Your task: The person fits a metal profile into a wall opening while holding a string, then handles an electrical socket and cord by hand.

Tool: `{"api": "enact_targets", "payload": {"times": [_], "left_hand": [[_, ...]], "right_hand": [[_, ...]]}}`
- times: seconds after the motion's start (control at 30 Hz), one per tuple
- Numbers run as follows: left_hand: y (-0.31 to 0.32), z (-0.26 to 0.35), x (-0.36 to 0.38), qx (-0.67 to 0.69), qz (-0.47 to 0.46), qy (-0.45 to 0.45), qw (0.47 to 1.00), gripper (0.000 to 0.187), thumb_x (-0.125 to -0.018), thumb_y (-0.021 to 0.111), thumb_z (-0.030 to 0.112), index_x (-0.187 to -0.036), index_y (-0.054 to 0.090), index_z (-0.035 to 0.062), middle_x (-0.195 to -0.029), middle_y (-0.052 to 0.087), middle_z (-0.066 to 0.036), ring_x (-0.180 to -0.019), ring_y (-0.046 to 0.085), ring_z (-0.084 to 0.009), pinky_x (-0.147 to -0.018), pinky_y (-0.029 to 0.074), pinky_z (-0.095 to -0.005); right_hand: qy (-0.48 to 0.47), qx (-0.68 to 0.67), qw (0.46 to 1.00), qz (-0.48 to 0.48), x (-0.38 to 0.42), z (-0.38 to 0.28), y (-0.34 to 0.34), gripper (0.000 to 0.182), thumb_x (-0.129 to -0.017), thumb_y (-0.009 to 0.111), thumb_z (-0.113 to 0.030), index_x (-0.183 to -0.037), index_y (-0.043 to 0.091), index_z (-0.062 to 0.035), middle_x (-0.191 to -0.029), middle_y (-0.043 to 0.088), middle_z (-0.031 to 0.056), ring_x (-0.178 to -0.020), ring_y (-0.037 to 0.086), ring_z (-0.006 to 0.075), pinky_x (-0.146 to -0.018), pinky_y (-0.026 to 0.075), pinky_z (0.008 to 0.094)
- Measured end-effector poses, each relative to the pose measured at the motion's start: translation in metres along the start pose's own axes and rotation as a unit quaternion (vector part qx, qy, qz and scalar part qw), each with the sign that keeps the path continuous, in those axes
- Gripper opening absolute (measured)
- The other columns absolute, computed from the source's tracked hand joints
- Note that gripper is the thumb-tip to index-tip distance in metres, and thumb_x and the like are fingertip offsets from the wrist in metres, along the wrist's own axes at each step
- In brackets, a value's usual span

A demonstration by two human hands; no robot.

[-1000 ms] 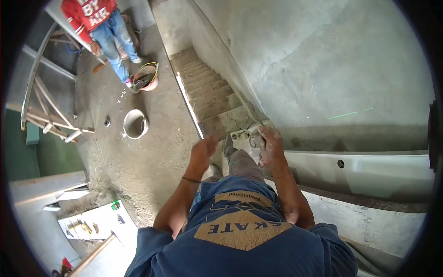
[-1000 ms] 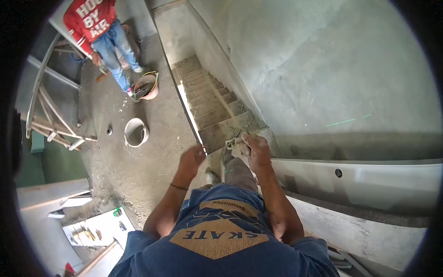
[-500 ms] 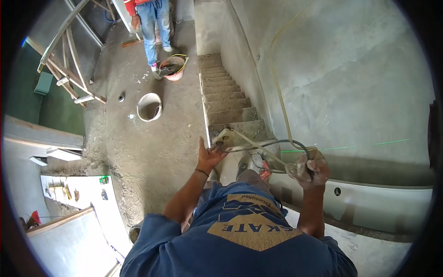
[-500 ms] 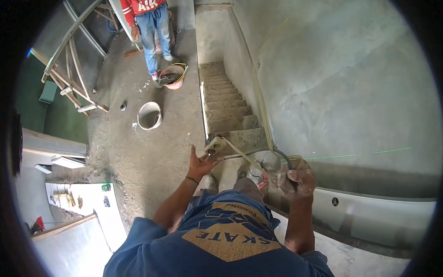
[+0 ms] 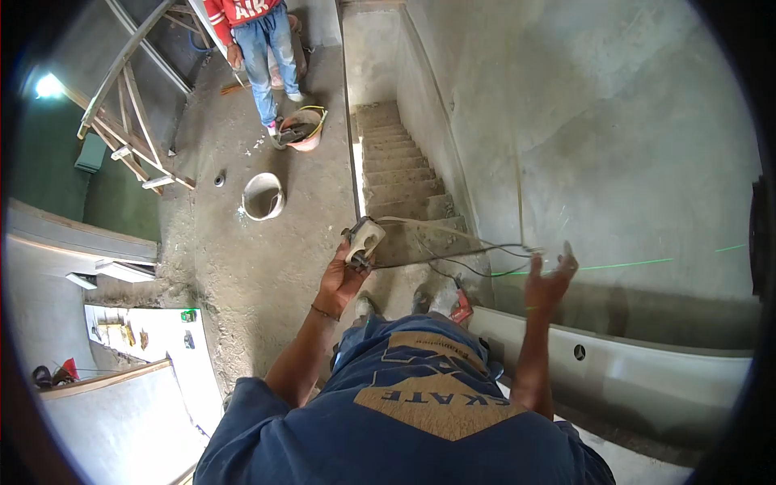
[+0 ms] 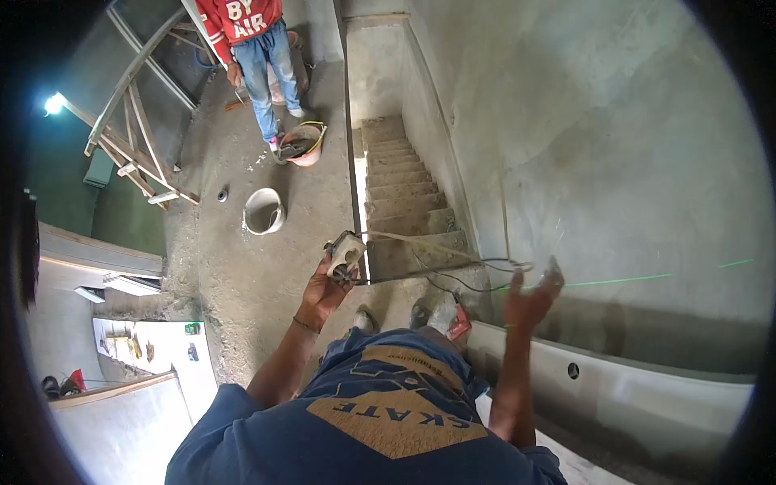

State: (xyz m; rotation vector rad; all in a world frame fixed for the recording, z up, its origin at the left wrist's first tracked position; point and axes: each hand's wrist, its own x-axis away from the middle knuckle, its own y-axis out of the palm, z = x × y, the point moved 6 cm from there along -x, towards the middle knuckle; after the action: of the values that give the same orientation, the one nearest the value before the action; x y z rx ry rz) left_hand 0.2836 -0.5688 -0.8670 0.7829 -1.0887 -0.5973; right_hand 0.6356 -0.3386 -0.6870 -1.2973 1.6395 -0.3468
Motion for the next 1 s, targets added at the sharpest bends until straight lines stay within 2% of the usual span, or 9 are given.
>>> {"api": "enact_targets", "payload": {"times": [0.07, 0.17, 0.23, 0.3, 0.4, 0.47, 0.77, 0.93, 1.0], "left_hand": [[0.033, -0.001, 0.018, -0.054, -0.006, 0.031, 0.998, 0.043, -0.098, 0.072, 0.032, -0.131, 0.061, 0.0057, -0.124, 0.068, -0.01, -0.113, 0.066, -0.0266, -0.097, 0.055, -0.0427], [0.078, -0.012, 0.034, -0.157, 0.007, 0.087, 0.984, 0.043, -0.102, 0.067, 0.033, -0.131, 0.062, 0.0021, -0.119, 0.07, -0.011, -0.106, 0.068, -0.0238, -0.087, 0.056, -0.0365], [0.098, -0.02, 0.035, -0.159, -0.048, 0.12, 0.979, 0.044, -0.102, 0.066, 0.033, -0.129, 0.061, -0.0017, -0.114, 0.071, -0.012, -0.101, 0.069, -0.0217, -0.08, 0.056, -0.0348], [0.103, -0.013, 0.034, -0.174, -0.019, 0.173, 0.969, 0.041, -0.103, 0.064, 0.032, -0.125, 0.061, -0.003, -0.106, 0.071, -0.013, -0.087, 0.07, -0.0195, -0.07, 0.055, -0.0323], [0.101, 0.002, 0.039, -0.277, -0.011, 0.16, 0.947, 0.047, -0.106, 0.059, 0.033, -0.134, 0.056, -0.0051, -0.121, 0.068, -0.016, -0.107, 0.066, -0.0218, -0.087, 0.055, -0.0348], [0.121, 0.009, 0.061, -0.193, 0.002, 0.206, 0.959, 0.033, -0.105, 0.062, 0.029, -0.117, 0.062, -0.0024, -0.09, 0.069, -0.01, -0.064, 0.064, -0.0154, -0.055, 0.05, -0.0287], [0.08, 0.037, 0.043, -0.145, 0.138, 0.257, 0.946, 0.043, -0.101, 0.068, 0.035, -0.11, 0.069, -0.0074, -0.087, 0.07, -0.009, -0.064, 0.062, -0.0116, -0.053, 0.045, -0.0261], [0.043, 0.028, 0.0, -0.039, 0.063, 0.196, 0.978, 0.042, -0.099, 0.071, 0.029, -0.117, 0.065, -0.0075, -0.108, 0.07, -0.016, -0.089, 0.07, -0.0248, -0.079, 0.06, -0.0364], [0.052, 0.019, 0.0, -0.036, 0.076, 0.186, 0.979, 0.04, -0.098, 0.072, 0.03, -0.114, 0.066, -0.0055, -0.103, 0.069, -0.014, -0.085, 0.07, -0.0236, -0.074, 0.059, -0.0352]], "right_hand": [[-0.09, -0.113, 0.985, -0.09, 0.008, -0.059, 0.016, 0.044, -0.089, 0.071, -0.015, -0.127, 0.06, 0.0027, -0.121, 0.062, 0.0246, -0.117, 0.059, 0.0407, -0.103, 0.046, 0.0478], [-0.224, -0.301, 0.87, -0.318, 0.05, -0.154, 0.056, 0.029, -0.093, 0.069, -0.02, -0.113, 0.067, 0.0009, -0.113, 0.068, 0.0248, -0.107, 0.066, 0.041, -0.095, 0.051, 0.0489], [-0.204, -0.225, 0.829, -0.47, 0.087, -0.183, 0.096, 0.033, -0.096, 0.066, -0.029, -0.11, 0.067, 0.0017, -0.099, 0.07, 0.0283, -0.098, 0.067, 0.047, -0.087, 0.051, 0.0551], [-0.195, -0.208, 0.828, -0.483, 0.109, -0.198, 0.124, 0.034, -0.098, 0.064, -0.031, -0.109, 0.066, 0.0019, -0.094, 0.069, 0.0291, -0.093, 0.067, 0.048, -0.084, 0.052, 0.0561], [-0.202, -0.203, 0.823, -0.49, 0.11, -0.22, 0.127, 0.035, -0.1, 0.06, -0.032, -0.107, 0.066, 0.0024, -0.087, 0.069, 0.0301, -0.087, 0.068, 0.0484, -0.08, 0.053, 0.0567], [-0.222, -0.217, 0.817, -0.486, 0.11, -0.234, 0.126, 0.034, -0.101, 0.058, -0.03, -0.106, 0.066, 0.0027, -0.085, 0.069, 0.0305, -0.086, 0.069, 0.0479, -0.078, 0.054, 0.0564], [-0.251, -0.226, 0.793, -0.506, 0.143, -0.258, 0.161, 0.032, -0.099, 0.056, -0.025, -0.097, 0.066, 0.0051, -0.087, 0.07, 0.0322, -0.087, 0.071, 0.0467, -0.077, 0.057, 0.0545], [-0.258, -0.166, 0.814, -0.493, 0.146, -0.251, 0.172, 0.028, -0.095, 0.058, -0.022, -0.092, 0.068, 0.0047, -0.088, 0.07, 0.0311, -0.088, 0.071, 0.0463, -0.079, 0.058, 0.0542], [-0.238, -0.145, 0.818, -0.502, 0.142, -0.243, 0.173, 0.029, -0.095, 0.058, -0.023, -0.092, 0.069, 0.004, -0.089, 0.071, 0.0307, -0.088, 0.071, 0.0464, -0.079, 0.058, 0.0543]]}}
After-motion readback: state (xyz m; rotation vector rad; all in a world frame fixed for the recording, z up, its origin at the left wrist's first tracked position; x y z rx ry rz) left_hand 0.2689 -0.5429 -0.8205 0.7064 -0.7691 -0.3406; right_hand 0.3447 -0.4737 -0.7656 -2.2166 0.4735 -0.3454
